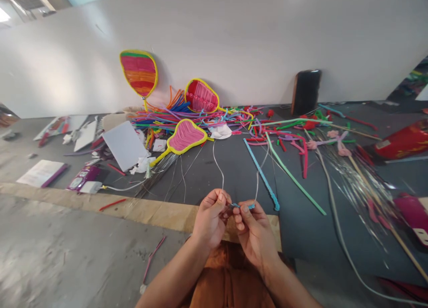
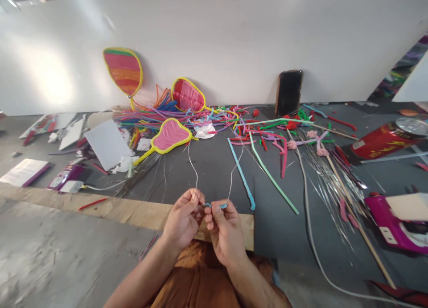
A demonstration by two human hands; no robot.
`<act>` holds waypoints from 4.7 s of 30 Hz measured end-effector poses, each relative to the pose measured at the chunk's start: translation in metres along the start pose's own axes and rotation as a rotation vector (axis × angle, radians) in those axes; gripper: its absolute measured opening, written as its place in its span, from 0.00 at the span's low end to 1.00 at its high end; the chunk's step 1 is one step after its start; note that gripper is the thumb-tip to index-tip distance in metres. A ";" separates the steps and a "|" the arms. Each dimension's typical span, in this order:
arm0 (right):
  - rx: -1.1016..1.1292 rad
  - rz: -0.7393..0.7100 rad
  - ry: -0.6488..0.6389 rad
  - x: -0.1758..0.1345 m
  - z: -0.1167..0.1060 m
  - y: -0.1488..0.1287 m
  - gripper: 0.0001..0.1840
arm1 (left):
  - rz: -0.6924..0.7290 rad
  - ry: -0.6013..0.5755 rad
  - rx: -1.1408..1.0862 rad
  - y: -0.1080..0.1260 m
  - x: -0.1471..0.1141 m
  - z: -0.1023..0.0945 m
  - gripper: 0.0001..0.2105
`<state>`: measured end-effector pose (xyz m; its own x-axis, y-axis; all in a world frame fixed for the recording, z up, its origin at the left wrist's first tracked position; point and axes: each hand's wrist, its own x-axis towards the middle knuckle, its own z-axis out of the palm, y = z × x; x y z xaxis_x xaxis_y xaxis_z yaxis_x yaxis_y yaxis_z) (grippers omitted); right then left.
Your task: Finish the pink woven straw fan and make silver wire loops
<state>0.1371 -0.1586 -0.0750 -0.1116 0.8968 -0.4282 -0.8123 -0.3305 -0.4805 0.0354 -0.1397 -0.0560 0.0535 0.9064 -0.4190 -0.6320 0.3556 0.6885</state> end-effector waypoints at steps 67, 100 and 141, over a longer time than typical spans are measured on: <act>-0.087 -0.015 0.014 0.010 0.001 -0.001 0.09 | 0.139 -0.071 0.211 -0.010 0.001 -0.010 0.10; 0.016 0.034 -0.038 0.017 -0.001 -0.014 0.11 | 0.184 -0.060 0.140 -0.010 0.010 -0.015 0.10; -0.195 -0.073 -0.050 0.027 -0.001 -0.030 0.11 | 0.180 0.015 0.065 -0.019 0.008 -0.001 0.10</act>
<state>0.1591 -0.1253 -0.0732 -0.0889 0.9324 -0.3504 -0.6939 -0.3104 -0.6497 0.0467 -0.1395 -0.0731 -0.0680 0.9533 -0.2942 -0.5786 0.2026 0.7900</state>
